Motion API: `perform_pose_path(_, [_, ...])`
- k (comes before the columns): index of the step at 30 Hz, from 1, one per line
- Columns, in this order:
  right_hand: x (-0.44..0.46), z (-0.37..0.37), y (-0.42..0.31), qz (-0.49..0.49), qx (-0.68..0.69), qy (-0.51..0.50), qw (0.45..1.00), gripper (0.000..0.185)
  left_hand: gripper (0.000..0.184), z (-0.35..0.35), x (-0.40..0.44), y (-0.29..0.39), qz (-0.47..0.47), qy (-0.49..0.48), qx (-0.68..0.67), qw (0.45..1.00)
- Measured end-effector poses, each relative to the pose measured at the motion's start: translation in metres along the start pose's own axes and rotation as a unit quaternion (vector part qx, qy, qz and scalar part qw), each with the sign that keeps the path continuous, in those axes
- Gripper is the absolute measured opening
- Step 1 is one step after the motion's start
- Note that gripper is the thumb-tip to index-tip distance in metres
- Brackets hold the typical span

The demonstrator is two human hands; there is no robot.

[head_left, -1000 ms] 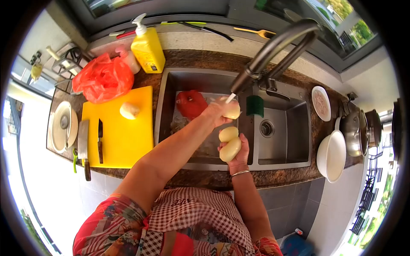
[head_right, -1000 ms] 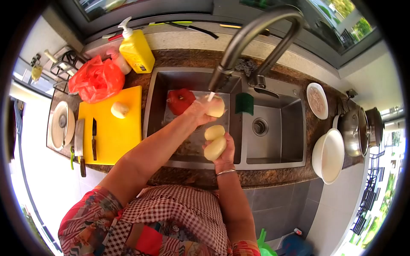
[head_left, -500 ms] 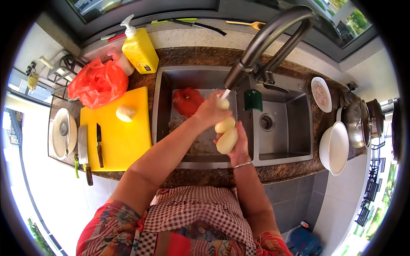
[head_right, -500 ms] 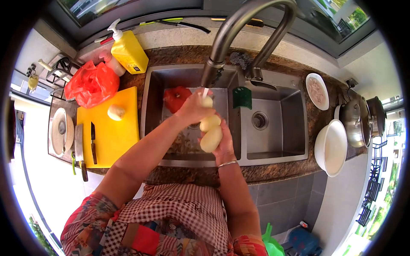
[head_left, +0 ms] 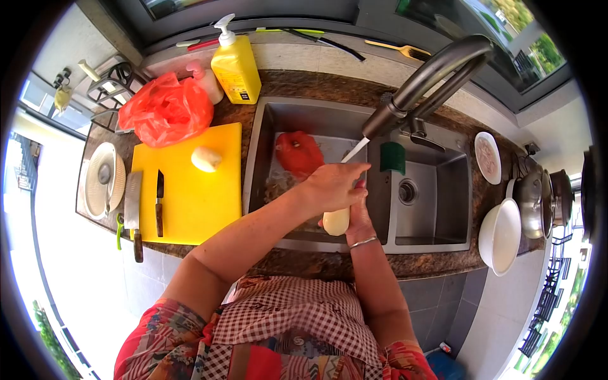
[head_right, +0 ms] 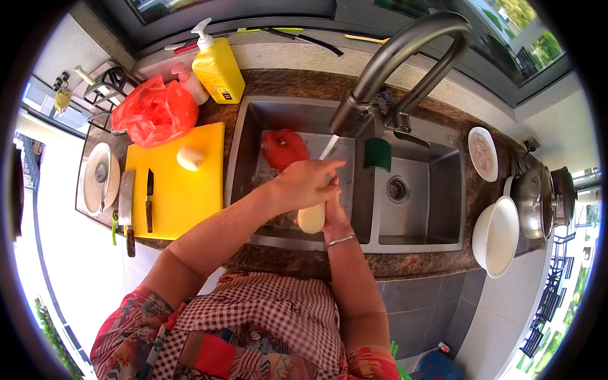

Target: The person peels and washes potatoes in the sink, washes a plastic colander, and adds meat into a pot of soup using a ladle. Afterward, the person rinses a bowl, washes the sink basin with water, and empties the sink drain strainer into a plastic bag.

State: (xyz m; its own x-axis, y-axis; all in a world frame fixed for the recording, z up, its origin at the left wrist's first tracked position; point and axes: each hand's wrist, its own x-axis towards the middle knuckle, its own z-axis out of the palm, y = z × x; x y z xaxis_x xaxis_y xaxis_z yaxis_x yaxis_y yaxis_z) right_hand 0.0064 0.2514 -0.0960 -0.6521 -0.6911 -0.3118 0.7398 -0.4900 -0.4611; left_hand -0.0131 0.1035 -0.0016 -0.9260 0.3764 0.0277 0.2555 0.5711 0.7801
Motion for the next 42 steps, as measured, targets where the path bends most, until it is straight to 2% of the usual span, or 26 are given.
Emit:
perform_pose_path(1, [0.001, 0.004, 0.0, 0.001, 0.003, -0.017, 1.0, 0.09, 0.05, -0.001, 0.0, 0.003, -0.022, -0.018, 0.045, 0.999])
perform_pose_path(4, [0.008, 0.014, 0.001, -0.011, 0.023, -0.062, 0.998, 0.09, 0.04, 0.012, 0.006, 0.005, 0.044, 0.14, 0.031, 0.989])
perform_pose_path(7, [0.012, 0.018, 0.001, -0.029, 0.037, -0.075, 0.996, 0.091, 0.031, -0.019, 0.002, 0.011, -0.058, 0.069, -0.22, 0.971])
perform_pose_path(10, [0.007, 0.028, 0.001, -0.028, 0.052, -0.007, 0.998, 0.089, 0.023, -0.044, -0.017, 0.024, -0.13, 0.061, -0.302, 0.943])
perform_pose_path(12, [0.004, 0.047, 0.001, -0.035, 0.052, 0.05, 0.997, 0.088, 0.021, -0.049, -0.033, 0.001, -0.014, 0.208, -0.179, 0.961])
perform_pose_path(13, [0.0, 0.058, 0.0, -0.044, 0.046, 0.077, 0.995, 0.088, 0.02, -0.057, -0.046, -0.01, 0.04, 0.281, -0.105, 0.953])
perform_pose_path(15, [0.003, 0.048, -0.001, -0.051, 0.098, 0.031, 0.993, 0.087, 0.024, -0.082, -0.079, -0.031, 0.069, 0.352, 0.105, 0.927])
perform_pose_path(17, [0.0, 0.036, -0.005, -0.037, 0.121, 0.023, 0.992, 0.085, 0.042, -0.107, -0.12, -0.06, -0.038, 0.318, 0.246, 0.915])
perform_pose_path(19, [-0.001, 0.022, -0.009, -0.032, 0.121, 0.015, 0.992, 0.082, 0.064, -0.127, -0.152, -0.09, -0.158, 0.233, 0.382, 0.88])
perform_pose_path(21, [-0.008, 0.012, -0.013, -0.034, 0.121, 0.012, 0.992, 0.08, 0.077, -0.147, -0.175, -0.135, -0.209, 0.138, 0.363, 0.898])
perform_pose_path(22, [-0.01, 0.009, -0.015, -0.035, 0.122, 0.011, 0.992, 0.08, 0.071, -0.156, -0.179, -0.141, -0.215, 0.126, 0.369, 0.895])
perform_pose_path(25, [-0.019, 0.011, -0.014, -0.048, 0.136, 0.019, 0.989, 0.082, 0.067, -0.184, -0.178, -0.15, -0.223, 0.041, 0.267, 0.937])
perform_pose_path(26, [-0.022, 0.012, -0.014, -0.056, 0.141, 0.022, 0.988, 0.083, 0.057, -0.181, -0.174, -0.148, -0.237, 0.036, 0.302, 0.923])
perform_pose_path(28, [-0.03, 0.012, -0.013, -0.063, 0.142, 0.041, 0.987, 0.082, 0.05, -0.159, -0.158, -0.139, -0.194, 0.103, 0.115, 0.969])
perform_pose_path(29, [-0.036, 0.011, -0.012, -0.069, 0.144, 0.055, 0.986, 0.082, 0.046, -0.142, -0.148, -0.132, -0.167, 0.13, 0.016, 0.977])
perform_pose_path(30, [-0.04, 0.007, -0.01, -0.069, 0.149, 0.051, 0.985, 0.082, 0.041, -0.122, -0.134, -0.121, -0.193, 0.14, -0.164, 0.957])
perform_pose_path(31, [-0.045, 0.003, -0.008, -0.069, 0.15, 0.06, 0.984, 0.082, 0.039, -0.101, -0.117, -0.109, -0.214, 0.143, -0.339, 0.905])
perform_pose_path(32, [-0.05, -0.002, -0.006, -0.071, 0.151, 0.07, 0.983, 0.082, 0.041, -0.081, -0.099, -0.105, -0.222, 0.098, -0.517, 0.821])
perform_pose_path(33, [-0.055, -0.003, -0.006, -0.074, 0.151, 0.08, 0.982, 0.082, 0.045, -0.062, -0.08, -0.1, -0.226, 0.046, -0.673, 0.703])
perform_pose_path(35, [-0.062, -0.002, -0.009, -0.073, 0.149, 0.106, 0.98, 0.084, 0.057, -0.034, -0.043, -0.08, -0.215, -0.028, -0.747, 0.629])
perform_pose_path(37, [-0.067, -0.011, -0.011, -0.076, 0.147, 0.133, 0.977, 0.084, 0.047, -0.008, -0.007, -0.067, -0.222, -0.043, -0.792, 0.566])
perform_pose_path(40, [-0.07, -0.012, -0.02, -0.095, 0.115, 0.158, 0.976, 0.082, 0.035, 0.018, 0.031, -0.055, -0.193, 0.025, -0.786, 0.587])
perform_pose_path(42, [-0.07, -0.016, -0.021, -0.107, 0.103, 0.163, 0.975, 0.082, 0.03, 0.03, 0.045, -0.051, -0.216, 0.076, -0.732, 0.641])
